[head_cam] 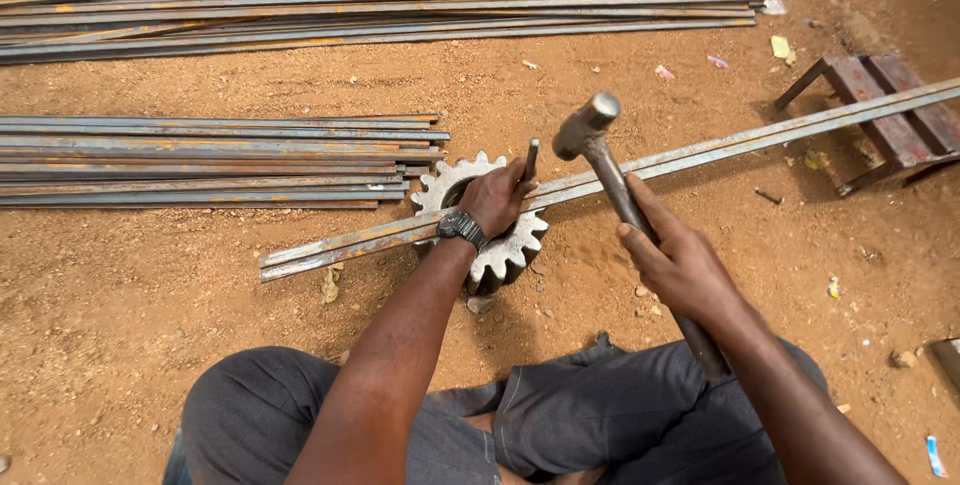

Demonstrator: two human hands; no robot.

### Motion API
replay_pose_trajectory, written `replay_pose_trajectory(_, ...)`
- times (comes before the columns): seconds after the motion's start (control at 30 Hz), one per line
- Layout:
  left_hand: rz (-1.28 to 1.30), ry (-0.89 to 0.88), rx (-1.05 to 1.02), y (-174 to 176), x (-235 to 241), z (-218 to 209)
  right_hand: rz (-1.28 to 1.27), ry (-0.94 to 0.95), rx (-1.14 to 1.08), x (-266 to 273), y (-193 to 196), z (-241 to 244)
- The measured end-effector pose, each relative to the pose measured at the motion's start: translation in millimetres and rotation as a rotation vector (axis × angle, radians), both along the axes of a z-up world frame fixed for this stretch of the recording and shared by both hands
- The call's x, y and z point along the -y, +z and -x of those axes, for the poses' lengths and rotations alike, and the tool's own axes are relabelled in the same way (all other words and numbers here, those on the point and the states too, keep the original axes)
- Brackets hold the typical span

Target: The person strikes metal rods with a hammer while holding them against a large gear on the ground. They move the rods along the gear and hit them at different points.

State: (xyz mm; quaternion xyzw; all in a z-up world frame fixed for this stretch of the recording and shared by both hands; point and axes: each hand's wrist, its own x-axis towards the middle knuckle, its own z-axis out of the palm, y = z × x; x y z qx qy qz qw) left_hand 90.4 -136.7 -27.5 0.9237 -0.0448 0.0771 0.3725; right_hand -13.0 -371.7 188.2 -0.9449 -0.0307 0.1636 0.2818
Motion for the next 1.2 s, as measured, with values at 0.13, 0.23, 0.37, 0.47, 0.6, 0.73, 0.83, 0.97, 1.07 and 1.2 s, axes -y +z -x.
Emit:
replay_pose_trajectory(0.13,0.341,-0.022,-0.042,-7,-7,-1,-0.417,-0.107,-0.045,33,-48,21)
replay_pose_trajectory(0.23,0.359,-0.031,0.062,-6,-15,-1,-0.494,-0.204,-0.094,39,-74,31)
replay_pose_trajectory(0.37,0.293,-0.037,-0.060,-3,-16,2,-0.543,-0.316,-0.164,38,-90,30)
replay_pose_trajectory(0.47,0.423,-0.080,-0.072,1,-13,3,-0.556,-0.347,-0.187,41,-89,26)
replay_pose_trajectory(0.6,0.373,-0.086,-0.043,6,-13,5,-0.603,-0.314,-0.147,40,-88,23)
replay_pose_trajectory(0.73,0.266,-0.058,-0.035,8,-13,8,-0.580,-0.295,-0.145,42,-89,26)
replay_pose_trajectory(0.83,0.313,-0.084,0.002,8,-13,7,-0.525,-0.307,-0.151,43,-90,25)
replay_pose_trajectory(0.97,0.209,-0.068,0.024,-1,-10,6,-0.498,-0.290,-0.138,46,-95,24)
replay_pose_trajectory(1.07,0.118,-0.067,0.137,-9,-5,4,-0.482,-0.249,-0.105,47,-98,25)
replay_pose_trajectory(1.2,-0.076,-0.118,0.215,-13,-3,4,-0.549,-0.139,0.019,46,-102,30)
